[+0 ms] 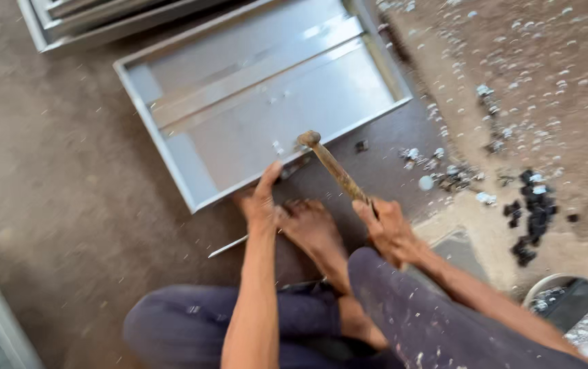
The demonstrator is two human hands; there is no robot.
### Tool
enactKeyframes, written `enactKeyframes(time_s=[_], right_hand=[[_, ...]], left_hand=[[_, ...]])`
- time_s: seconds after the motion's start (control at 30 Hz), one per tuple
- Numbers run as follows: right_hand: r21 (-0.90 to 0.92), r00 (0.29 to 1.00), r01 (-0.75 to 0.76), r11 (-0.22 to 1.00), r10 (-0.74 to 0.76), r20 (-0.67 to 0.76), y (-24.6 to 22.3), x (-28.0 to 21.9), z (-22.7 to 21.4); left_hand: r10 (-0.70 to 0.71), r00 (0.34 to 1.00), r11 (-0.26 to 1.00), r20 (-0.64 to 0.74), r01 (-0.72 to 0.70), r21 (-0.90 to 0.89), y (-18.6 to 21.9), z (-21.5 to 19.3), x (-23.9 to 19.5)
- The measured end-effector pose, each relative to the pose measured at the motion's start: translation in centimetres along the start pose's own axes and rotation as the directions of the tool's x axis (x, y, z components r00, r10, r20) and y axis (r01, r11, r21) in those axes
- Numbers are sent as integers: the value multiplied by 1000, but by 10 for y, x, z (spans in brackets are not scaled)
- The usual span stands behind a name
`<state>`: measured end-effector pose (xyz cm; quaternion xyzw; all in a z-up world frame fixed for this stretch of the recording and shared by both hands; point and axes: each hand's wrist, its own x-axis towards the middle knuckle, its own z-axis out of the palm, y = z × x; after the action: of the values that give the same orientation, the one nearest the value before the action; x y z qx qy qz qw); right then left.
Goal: The person aligns metal latch components on a metal sheet, hammers them into place, and then assembles the sheet into a box-like structure, securing it with a hammer.
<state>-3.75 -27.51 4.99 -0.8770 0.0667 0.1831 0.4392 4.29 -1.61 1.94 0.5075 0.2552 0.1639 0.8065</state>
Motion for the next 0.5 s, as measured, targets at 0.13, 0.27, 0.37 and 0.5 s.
enactKeyframes(time_s=[0.13, 0.27, 0.37, 0.5], right_hand=[[-43, 988, 26, 999, -32, -148, 44, -33, -21], [-564, 987, -103, 819, 15, -160, 95, -42, -60], [-504, 987, 25, 863, -100, -122, 99, -35, -69], [-437, 873, 104, 893, -293, -390, 76, 47, -74]], left_hand=[[-219, 963, 962, -159, 241, 131, 14, 18, -20], [-95, 966, 827, 242, -59, 558, -15, 55, -65], [-32, 725, 510, 688, -580, 635, -50, 95, -59], [-131, 580, 262, 804, -762, 592, -84, 137, -22]])
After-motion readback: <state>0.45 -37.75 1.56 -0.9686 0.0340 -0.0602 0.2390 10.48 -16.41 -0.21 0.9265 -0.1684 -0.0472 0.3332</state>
